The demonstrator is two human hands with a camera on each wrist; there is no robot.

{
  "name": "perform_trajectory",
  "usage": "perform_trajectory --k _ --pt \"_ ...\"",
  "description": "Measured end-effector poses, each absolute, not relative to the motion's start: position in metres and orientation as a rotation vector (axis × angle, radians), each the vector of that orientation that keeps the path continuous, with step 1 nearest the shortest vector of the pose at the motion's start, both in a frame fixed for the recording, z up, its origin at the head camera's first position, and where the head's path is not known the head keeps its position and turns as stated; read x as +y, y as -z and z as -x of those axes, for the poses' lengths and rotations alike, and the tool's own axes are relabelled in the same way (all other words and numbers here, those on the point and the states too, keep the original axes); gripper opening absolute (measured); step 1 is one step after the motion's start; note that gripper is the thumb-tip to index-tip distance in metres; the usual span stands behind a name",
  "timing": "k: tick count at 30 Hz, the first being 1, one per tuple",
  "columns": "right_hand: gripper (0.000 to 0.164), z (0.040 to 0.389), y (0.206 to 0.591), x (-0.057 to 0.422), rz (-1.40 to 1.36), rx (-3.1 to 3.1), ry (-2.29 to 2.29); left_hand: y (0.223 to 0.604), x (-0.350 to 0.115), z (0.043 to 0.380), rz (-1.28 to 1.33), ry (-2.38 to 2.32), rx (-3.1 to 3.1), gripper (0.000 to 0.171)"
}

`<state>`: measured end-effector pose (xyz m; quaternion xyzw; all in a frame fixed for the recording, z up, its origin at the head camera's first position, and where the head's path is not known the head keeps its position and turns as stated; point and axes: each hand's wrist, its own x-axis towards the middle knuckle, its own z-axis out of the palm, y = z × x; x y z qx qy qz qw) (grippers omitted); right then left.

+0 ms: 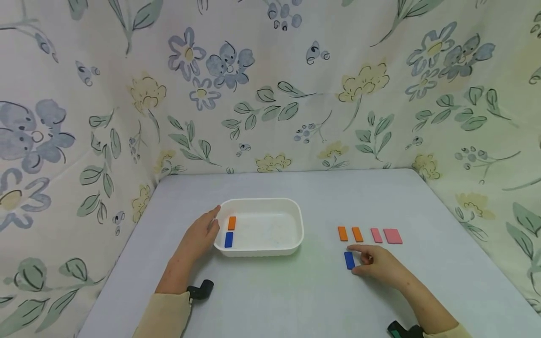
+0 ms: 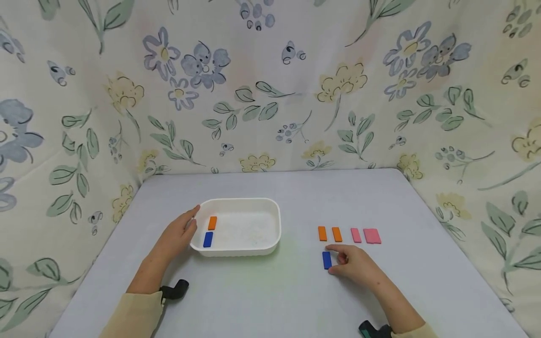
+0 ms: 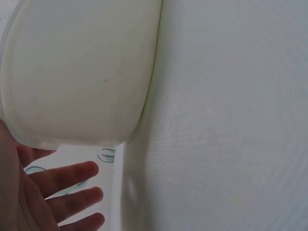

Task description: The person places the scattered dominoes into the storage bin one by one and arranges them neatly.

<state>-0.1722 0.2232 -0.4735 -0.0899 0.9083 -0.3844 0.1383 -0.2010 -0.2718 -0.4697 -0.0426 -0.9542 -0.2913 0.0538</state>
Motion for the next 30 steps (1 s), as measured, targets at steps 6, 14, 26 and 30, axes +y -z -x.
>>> perform_trajectory --k 6,14,26,30 --pt "0.051 0.173 0.476 0.224 0.242 2.629 1.096 0.47 -0.272 0.201 0.135 0.912 -2.882 0.054" --pt "0.048 0.172 0.473 0.221 0.23 2.646 1.076 0.469 -0.273 0.2 0.146 0.894 -2.881 0.054" --pt "0.048 0.174 0.454 0.205 0.394 2.707 1.117 0.469 -0.273 0.2 0.137 0.892 -2.883 0.054" --pt "0.044 0.175 0.442 0.195 0.48 2.713 1.123 0.47 -0.272 0.201 0.145 0.896 -2.884 0.054"
